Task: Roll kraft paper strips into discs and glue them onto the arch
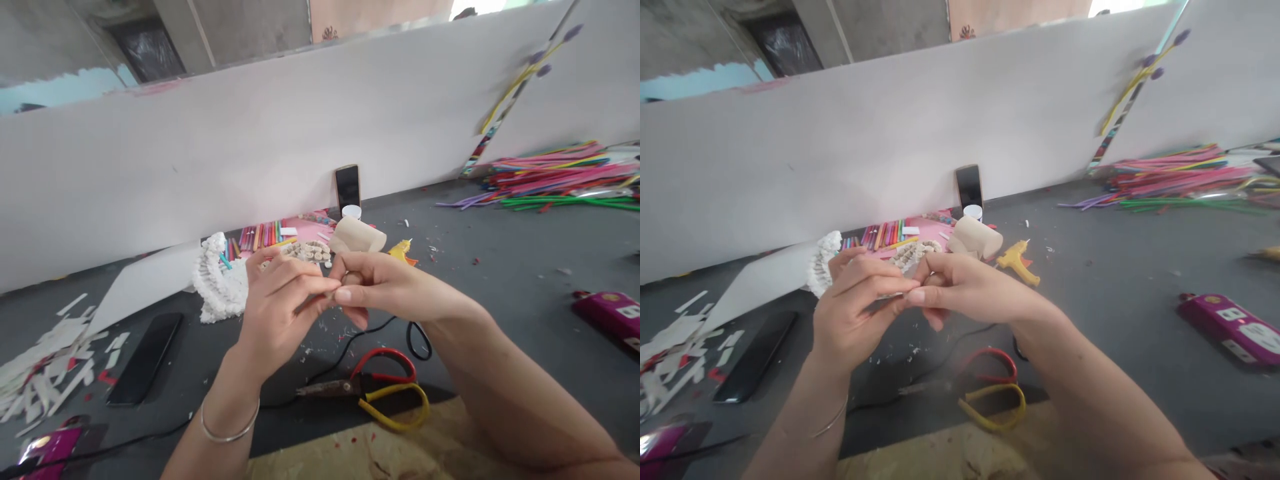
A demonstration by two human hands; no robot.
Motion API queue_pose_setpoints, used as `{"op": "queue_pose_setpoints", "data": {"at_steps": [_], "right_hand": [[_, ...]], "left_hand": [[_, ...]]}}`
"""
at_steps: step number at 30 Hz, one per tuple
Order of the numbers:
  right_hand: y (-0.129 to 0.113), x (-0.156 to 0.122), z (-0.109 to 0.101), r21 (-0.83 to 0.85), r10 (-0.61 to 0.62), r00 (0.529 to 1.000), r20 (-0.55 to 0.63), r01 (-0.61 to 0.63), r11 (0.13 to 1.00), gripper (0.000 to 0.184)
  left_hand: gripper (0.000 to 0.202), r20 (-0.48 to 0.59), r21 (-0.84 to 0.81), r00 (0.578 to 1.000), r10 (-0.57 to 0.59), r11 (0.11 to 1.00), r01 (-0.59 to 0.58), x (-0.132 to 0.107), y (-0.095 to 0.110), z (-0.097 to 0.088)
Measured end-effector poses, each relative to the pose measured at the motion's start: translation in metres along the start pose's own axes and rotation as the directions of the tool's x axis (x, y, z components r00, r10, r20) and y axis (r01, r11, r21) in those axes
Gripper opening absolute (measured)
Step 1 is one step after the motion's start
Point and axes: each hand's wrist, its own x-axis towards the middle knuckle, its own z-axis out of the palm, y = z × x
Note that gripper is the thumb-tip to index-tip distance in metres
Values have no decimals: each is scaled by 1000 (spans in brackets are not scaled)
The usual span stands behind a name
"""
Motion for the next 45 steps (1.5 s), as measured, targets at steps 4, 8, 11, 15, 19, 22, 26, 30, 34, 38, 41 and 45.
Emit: {"op": "queue_pose_setpoints", "data": {"at_steps": [4, 8, 11, 15, 19, 22, 26, 30, 34, 38, 41, 45], "right_hand": [[2, 3, -2, 179, -87, 989, 122, 64, 982, 21], [-1, 0, -1, 151, -81, 994, 73, 70, 986, 21], [-5, -4, 2, -39, 11, 999, -52, -13, 999, 17], [-6, -5, 3, -174, 82, 986, -143, -107, 979, 16], [-3, -1, 0, 17, 38, 999, 5, -38, 999, 21], [-1, 3, 4, 170, 8, 998, 66, -20, 985, 22], [-4, 2, 11, 172, 13, 998, 54, -22, 985, 22], [-10, -4, 4, 35, -43, 996, -84, 46, 998, 22], [-15, -10, 1, -75, -120, 980, -158, 109, 991, 28], [-15, -10, 3, -140, -108, 973, -203, 80, 987, 19], [-11, -6, 1, -41, -121, 982, -145, 116, 992, 14], [2, 2, -4, 203, -112, 993, -26, 115, 972, 15]], "left_hand": [[11, -56, -295, 990, -128, 949, 106, -2, -3, 10], [12, -47, -424, 988, -147, 899, 113, -2, -5, 13], [12, 61, -140, 996, -64, 988, 72, -1, -1, 5], [8, 99, 152, 995, 5, 988, -20, -1, 3, -3], [9, -30, -39, 1000, -4, 999, 3, -1, 2, 1], [12, -140, -243, 988, -70, 969, 34, 0, 3, 5], [13, -166, -303, 982, -89, 952, 35, 0, 5, 5], [15, -215, -209, 973, -89, 977, 44, -1, 3, 3], [17, -193, -18, 981, -16, 1000, 12, -1, 1, 3], [17, -197, 4, 980, -8, 1000, 9, -2, 3, 5], [14, -217, -82, 975, -52, 996, 35, -2, 4, 9], [13, -236, -284, 959, -154, 955, 83, -4, 6, 18]]}}
